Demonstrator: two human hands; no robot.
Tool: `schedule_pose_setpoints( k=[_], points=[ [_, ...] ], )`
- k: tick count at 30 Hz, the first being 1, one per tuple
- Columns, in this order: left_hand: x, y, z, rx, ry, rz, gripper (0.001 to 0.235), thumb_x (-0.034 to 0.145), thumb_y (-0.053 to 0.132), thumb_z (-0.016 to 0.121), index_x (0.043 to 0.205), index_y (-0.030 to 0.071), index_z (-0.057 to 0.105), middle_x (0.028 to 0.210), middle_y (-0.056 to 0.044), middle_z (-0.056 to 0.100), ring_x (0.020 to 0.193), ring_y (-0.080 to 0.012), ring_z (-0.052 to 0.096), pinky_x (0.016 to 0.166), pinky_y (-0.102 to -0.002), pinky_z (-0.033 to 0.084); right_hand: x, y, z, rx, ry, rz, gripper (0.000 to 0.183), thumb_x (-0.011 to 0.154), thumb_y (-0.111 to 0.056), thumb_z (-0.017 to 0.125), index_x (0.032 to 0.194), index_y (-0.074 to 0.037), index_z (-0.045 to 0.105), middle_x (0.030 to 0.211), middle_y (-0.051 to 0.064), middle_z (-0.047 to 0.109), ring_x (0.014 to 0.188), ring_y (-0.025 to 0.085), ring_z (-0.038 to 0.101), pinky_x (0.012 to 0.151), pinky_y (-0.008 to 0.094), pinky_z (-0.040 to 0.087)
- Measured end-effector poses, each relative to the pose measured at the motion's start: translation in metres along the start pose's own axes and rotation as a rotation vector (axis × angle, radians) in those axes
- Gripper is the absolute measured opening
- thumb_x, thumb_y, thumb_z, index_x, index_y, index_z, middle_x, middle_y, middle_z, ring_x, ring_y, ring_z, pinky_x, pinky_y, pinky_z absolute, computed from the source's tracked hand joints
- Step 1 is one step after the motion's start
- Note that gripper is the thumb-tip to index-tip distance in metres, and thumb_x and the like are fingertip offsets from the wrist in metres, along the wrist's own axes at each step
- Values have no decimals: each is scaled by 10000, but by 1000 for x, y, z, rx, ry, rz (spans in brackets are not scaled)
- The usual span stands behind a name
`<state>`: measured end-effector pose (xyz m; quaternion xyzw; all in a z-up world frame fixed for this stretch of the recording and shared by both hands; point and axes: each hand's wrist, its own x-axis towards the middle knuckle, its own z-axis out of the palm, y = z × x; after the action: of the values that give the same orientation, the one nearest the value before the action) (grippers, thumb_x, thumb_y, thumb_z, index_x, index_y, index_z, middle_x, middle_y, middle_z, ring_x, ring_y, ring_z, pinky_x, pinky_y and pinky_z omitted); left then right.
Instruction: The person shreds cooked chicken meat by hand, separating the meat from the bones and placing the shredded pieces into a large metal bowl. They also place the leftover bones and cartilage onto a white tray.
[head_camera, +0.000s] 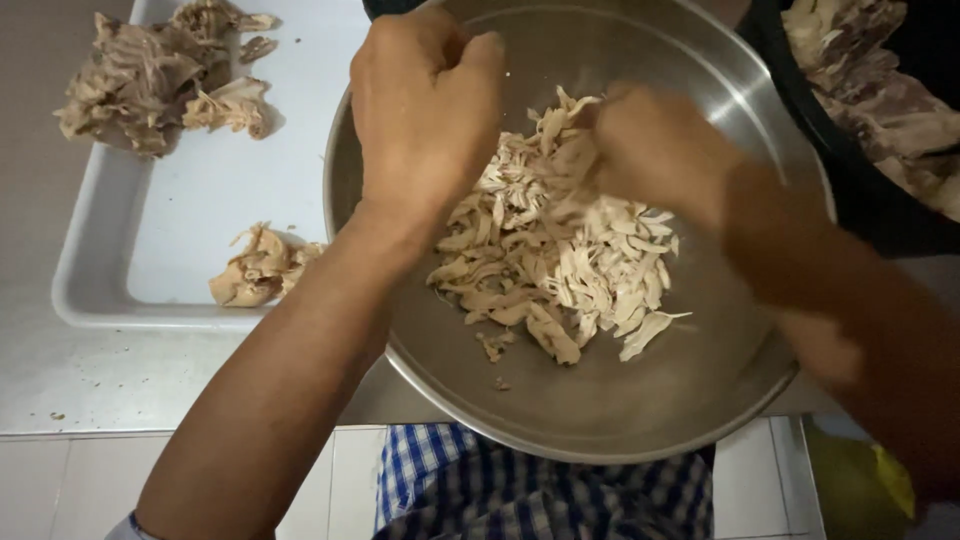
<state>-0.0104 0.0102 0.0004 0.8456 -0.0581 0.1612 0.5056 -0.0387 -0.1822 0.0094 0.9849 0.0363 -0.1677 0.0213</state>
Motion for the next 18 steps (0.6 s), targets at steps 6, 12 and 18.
schedule_pose_setpoints(
  k=[6, 12, 18],
  points=[
    [-3, 12, -3, -108, -45, -59, 350, 823, 182, 609, 597, 167, 343, 578, 42, 324, 573, -113, 321, 501, -365, 270, 10, -5, -18, -285, 41, -171, 285, 875, -365, 744, 1053, -142, 760, 1147, 84, 687, 988, 323, 663, 815, 473, 534],
    [-6, 16, 1, -131, -20, 12, 316, 786, 184, 593, 579, 141, 359, 590, 19, 355, 587, -132, 360, 505, -379, 286, 44, -30, 9, 99, -128, -364, 59, 740, 35, 627, 771, -14, 616, 624, 94, 587, 552, 217, 563, 457, 324, 423],
    [-3, 0, 5, -208, 16, 92, 396, 814, 124, 624, 614, 152, 282, 592, 20, 256, 577, -118, 262, 518, -351, 203, 53, -53, 16, 232, -220, -302, 38, 814, 22, 646, 823, -2, 617, 744, 111, 609, 607, 233, 591, 480, 318, 476]
  ],
)
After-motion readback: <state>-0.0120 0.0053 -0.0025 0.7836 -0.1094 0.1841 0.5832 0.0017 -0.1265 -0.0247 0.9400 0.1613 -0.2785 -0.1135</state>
